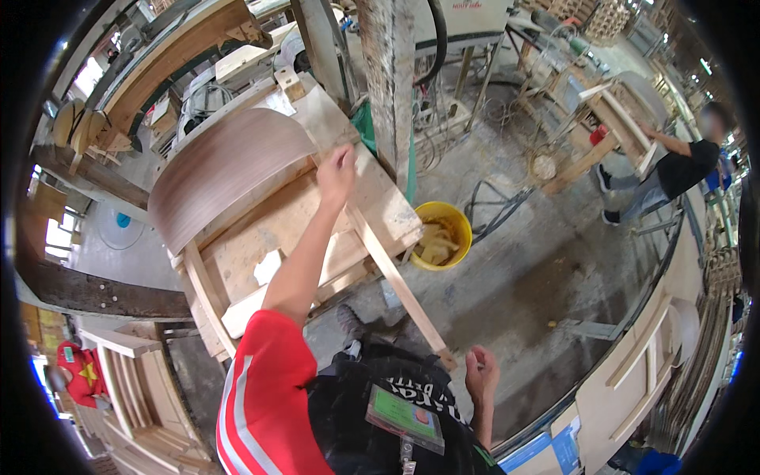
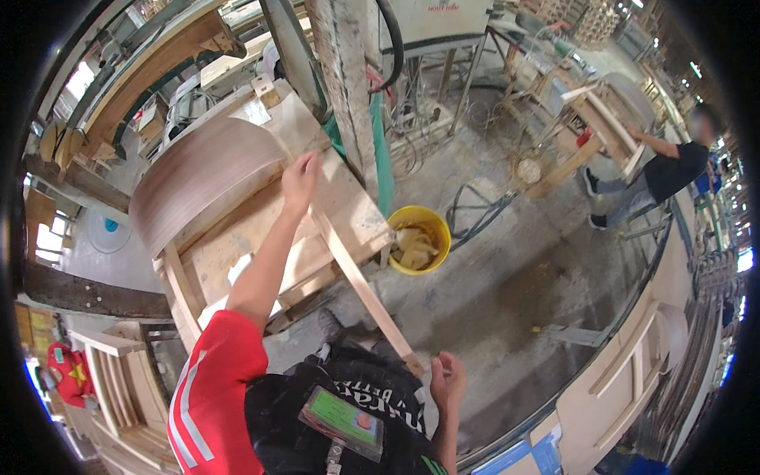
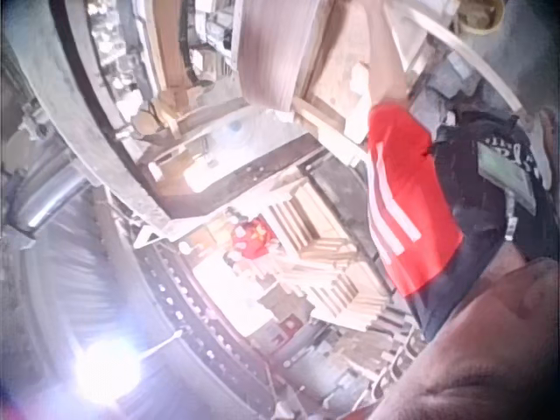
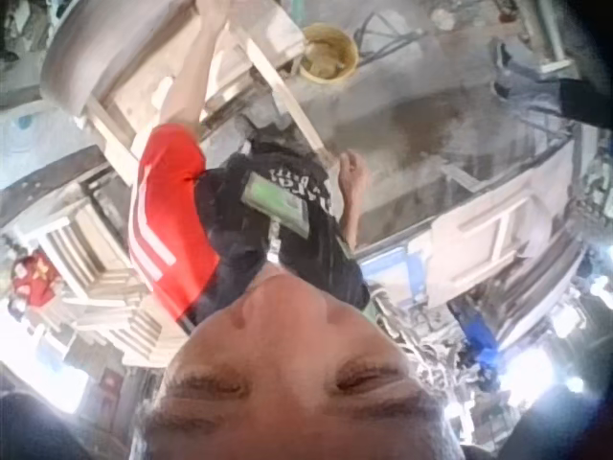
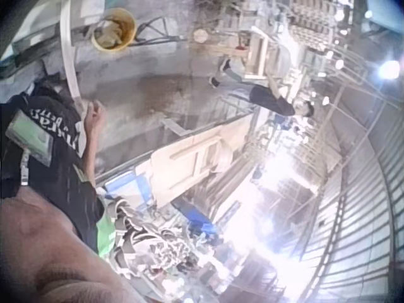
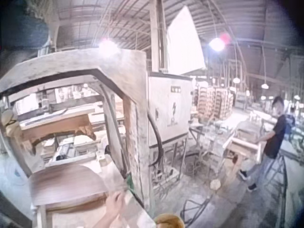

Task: The person repeatedly picks up unfinished wooden chair frames, places them on a workbench, and sands the surfaces with a white pad. The person flips and repositions the chairs to access different sides, then returns them to a stack after sanding.

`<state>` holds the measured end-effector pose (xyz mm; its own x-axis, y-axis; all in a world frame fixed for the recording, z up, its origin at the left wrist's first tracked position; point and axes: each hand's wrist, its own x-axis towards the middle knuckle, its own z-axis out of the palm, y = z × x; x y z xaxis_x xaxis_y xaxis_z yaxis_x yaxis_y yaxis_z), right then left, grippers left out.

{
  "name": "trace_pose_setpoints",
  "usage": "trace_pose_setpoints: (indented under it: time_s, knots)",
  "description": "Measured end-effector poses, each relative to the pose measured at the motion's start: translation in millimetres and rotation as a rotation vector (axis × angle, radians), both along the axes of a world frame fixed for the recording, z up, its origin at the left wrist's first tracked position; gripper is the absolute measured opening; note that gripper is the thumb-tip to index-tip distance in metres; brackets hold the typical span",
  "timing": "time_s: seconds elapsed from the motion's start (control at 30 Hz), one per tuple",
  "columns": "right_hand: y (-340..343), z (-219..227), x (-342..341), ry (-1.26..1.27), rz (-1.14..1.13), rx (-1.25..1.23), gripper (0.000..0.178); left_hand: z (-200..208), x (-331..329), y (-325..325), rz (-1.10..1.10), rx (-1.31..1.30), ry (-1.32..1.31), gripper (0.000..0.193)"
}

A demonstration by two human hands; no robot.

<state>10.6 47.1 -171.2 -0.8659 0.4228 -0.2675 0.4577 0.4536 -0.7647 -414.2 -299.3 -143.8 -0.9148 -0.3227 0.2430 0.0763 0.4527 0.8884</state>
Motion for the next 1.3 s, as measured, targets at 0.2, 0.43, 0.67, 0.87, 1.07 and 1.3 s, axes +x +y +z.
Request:
trace_pose_setpoints:
  time_s: [0.2,0.43,0.67,0.87,1.07,1.3]
  knots:
    - [-16,-37,-82,-0.105,0.546,-0.259,0.053,-12,239,-79,0.372,-0.227,-0.154,0.028]
    - [-53,9,-136,-0.54,0.681,-0.672,0.06,55,430,-225,0.765,-0.361,-0.32,0.046]
    - [-60,163,-146,-0.577,0.531,-0.844,0.054,85,472,-253,0.388,0.829,-0.569,0.072]
    - [-72,178,-134,-0.493,0.487,-0.789,0.055,103,474,-271,0.308,0.838,-0.549,0.069]
    - [-83,169,-92,-0.379,0.485,-0.817,0.055,108,456,-297,0.292,0.778,-0.617,0.065]
    - [-94,160,-54,-0.368,0.49,-0.833,0.056,99,439,-328,0.253,0.658,-0.734,0.068]
